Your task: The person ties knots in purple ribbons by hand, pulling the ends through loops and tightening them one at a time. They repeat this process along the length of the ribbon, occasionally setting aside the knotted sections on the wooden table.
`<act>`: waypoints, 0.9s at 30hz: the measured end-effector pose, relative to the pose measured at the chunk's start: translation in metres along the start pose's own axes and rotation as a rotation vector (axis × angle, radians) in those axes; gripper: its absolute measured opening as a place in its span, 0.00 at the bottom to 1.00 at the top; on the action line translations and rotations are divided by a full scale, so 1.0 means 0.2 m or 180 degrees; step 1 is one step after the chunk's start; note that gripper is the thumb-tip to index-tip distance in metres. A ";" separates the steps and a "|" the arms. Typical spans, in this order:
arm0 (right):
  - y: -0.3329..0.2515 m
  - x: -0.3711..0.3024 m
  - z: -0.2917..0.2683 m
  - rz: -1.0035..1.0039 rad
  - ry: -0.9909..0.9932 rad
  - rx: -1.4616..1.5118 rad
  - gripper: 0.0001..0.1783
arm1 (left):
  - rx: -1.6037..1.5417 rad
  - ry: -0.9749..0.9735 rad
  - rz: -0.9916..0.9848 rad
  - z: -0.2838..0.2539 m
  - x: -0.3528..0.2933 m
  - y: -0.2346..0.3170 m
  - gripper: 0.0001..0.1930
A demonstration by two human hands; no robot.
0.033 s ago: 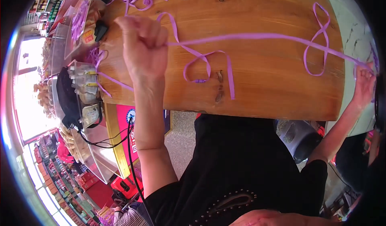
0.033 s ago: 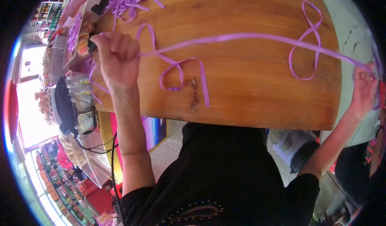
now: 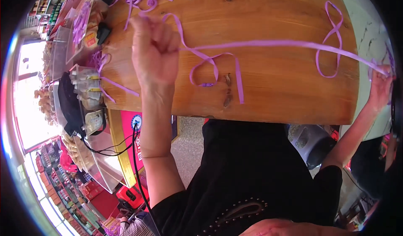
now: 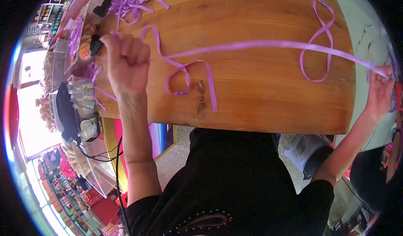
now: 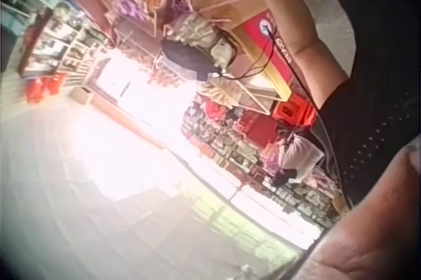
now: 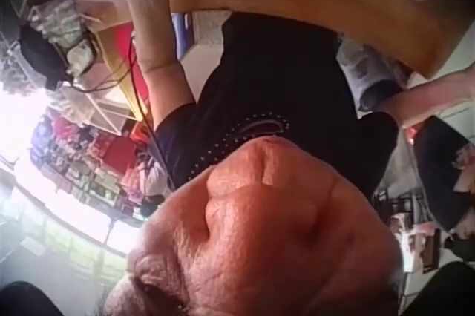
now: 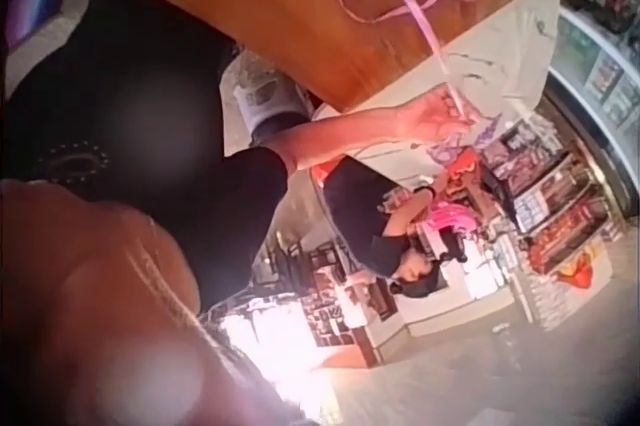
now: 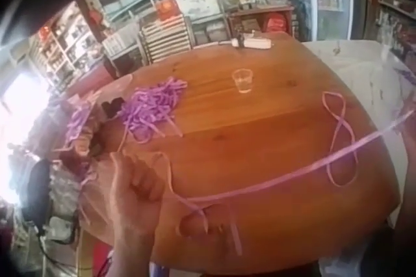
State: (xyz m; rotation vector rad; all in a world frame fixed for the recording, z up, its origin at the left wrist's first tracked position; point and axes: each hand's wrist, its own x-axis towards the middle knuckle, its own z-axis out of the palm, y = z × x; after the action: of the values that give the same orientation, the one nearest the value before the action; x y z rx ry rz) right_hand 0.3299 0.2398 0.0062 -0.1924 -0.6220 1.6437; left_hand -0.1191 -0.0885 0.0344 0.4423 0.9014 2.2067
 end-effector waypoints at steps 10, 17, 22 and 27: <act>0.59 -0.38 0.63 0.0698 -0.1380 -0.2622 0.16 | 0.1048 -0.0542 -0.0372 0.27 -0.21 -0.25 0.11; 0.83 -0.58 0.89 0.0349 -0.2742 -0.3280 0.23 | 0.1013 -0.0917 -0.1039 0.31 -0.26 -0.27 0.08; 0.89 -0.55 0.91 0.0800 -0.3169 -0.2814 0.26 | 0.1566 -0.1397 -0.0361 0.30 -0.27 -0.30 0.05; 0.89 -0.54 0.91 0.0535 -0.3513 -0.2689 0.20 | 0.1567 -0.1565 -0.0246 0.29 -0.27 -0.33 0.04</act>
State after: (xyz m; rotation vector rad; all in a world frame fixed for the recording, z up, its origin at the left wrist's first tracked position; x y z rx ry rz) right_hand 0.1103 0.0767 0.0454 0.0901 -2.1768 1.4527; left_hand -0.0186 -0.0666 0.0254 1.1039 1.1474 1.6716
